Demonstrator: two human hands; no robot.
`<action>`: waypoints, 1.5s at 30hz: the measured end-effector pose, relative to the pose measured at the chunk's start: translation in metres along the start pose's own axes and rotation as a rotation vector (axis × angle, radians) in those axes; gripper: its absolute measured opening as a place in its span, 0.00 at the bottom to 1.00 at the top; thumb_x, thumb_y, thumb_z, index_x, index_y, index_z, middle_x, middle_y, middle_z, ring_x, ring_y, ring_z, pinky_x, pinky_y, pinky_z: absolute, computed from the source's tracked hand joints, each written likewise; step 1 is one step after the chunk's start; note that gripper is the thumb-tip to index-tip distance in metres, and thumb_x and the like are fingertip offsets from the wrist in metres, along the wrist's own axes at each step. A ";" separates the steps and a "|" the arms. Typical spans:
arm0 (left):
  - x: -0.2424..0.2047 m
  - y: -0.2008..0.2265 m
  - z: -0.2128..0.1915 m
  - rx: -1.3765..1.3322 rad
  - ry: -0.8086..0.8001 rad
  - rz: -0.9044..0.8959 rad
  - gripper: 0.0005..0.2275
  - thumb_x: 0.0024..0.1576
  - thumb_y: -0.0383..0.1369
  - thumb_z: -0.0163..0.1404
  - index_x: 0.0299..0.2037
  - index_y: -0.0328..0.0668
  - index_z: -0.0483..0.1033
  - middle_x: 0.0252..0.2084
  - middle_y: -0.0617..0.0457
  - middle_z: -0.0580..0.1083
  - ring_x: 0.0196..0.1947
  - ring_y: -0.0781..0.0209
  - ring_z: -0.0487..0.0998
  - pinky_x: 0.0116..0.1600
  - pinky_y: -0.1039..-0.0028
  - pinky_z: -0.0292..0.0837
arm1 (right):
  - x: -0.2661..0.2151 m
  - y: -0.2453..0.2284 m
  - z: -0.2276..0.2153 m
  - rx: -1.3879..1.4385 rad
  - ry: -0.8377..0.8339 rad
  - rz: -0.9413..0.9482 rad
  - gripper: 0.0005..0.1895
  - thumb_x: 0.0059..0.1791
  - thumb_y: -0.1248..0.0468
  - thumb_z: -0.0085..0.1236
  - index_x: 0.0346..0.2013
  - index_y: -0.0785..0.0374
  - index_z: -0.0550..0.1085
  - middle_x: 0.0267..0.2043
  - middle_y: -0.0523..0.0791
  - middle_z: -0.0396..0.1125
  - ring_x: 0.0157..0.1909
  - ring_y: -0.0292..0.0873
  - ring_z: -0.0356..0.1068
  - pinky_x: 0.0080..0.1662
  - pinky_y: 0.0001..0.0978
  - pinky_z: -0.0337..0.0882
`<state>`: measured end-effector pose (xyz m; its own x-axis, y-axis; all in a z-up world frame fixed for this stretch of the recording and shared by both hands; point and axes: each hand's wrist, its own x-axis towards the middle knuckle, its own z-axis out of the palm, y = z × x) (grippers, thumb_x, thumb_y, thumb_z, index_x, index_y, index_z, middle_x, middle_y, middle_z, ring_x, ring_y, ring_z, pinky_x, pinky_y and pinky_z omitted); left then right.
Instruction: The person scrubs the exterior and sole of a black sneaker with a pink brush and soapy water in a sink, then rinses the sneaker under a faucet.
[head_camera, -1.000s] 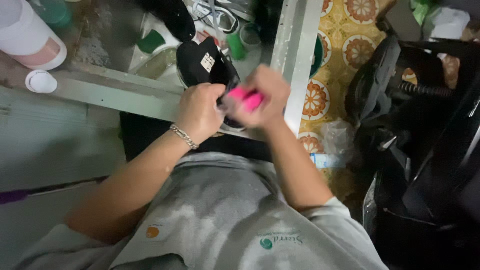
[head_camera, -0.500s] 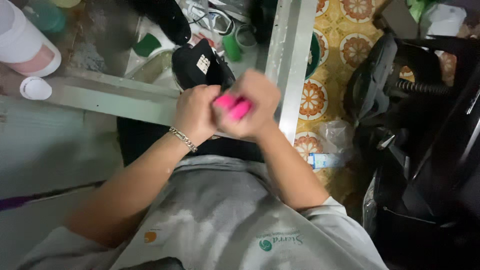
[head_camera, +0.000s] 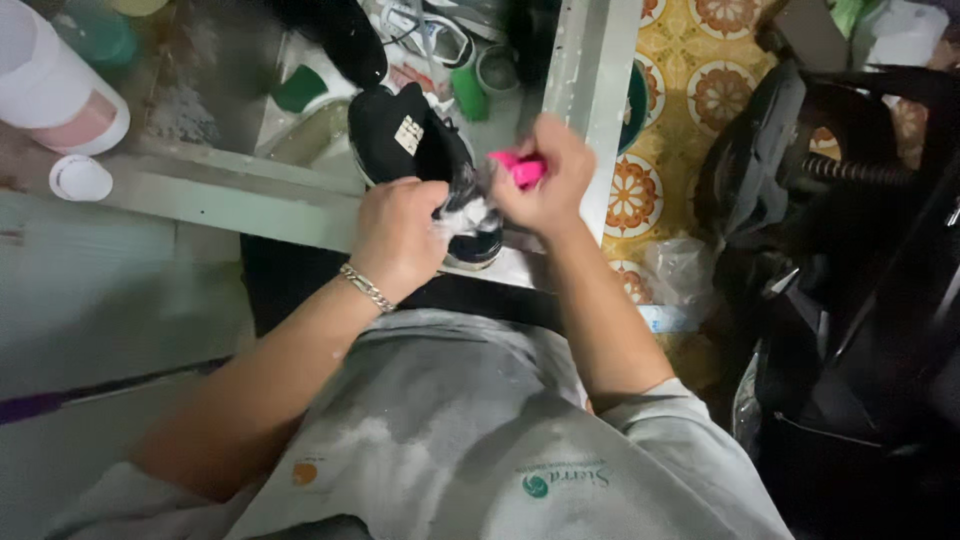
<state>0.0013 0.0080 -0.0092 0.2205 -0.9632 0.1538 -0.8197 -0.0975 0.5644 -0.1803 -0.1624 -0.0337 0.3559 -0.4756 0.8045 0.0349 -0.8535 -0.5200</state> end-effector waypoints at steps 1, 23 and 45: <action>0.004 0.003 -0.001 -0.016 -0.010 -0.013 0.07 0.53 0.25 0.66 0.27 0.42 0.79 0.23 0.47 0.74 0.28 0.34 0.84 0.39 0.51 0.79 | 0.004 -0.017 0.005 0.027 0.011 0.023 0.25 0.53 0.49 0.83 0.32 0.58 0.74 0.27 0.49 0.68 0.25 0.58 0.70 0.35 0.41 0.71; -0.006 -0.006 -0.003 -0.107 -0.054 -0.016 0.05 0.58 0.25 0.66 0.34 0.46 0.84 0.28 0.50 0.79 0.34 0.32 0.87 0.46 0.55 0.84 | 0.011 -0.068 0.022 0.084 0.054 -0.020 0.23 0.46 0.47 0.83 0.28 0.52 0.75 0.26 0.44 0.71 0.24 0.54 0.72 0.35 0.39 0.69; -0.002 -0.016 0.009 -0.188 0.006 -0.040 0.07 0.60 0.27 0.62 0.31 0.41 0.78 0.23 0.46 0.74 0.28 0.33 0.83 0.36 0.54 0.78 | 0.019 -0.043 0.019 0.088 0.016 0.076 0.25 0.56 0.49 0.81 0.34 0.59 0.72 0.28 0.50 0.68 0.26 0.58 0.68 0.35 0.46 0.67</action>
<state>0.0094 0.0091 -0.0257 0.2549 -0.9579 0.1324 -0.6972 -0.0871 0.7116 -0.1577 -0.1305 -0.0013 0.3461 -0.5424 0.7655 0.0908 -0.7928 -0.6027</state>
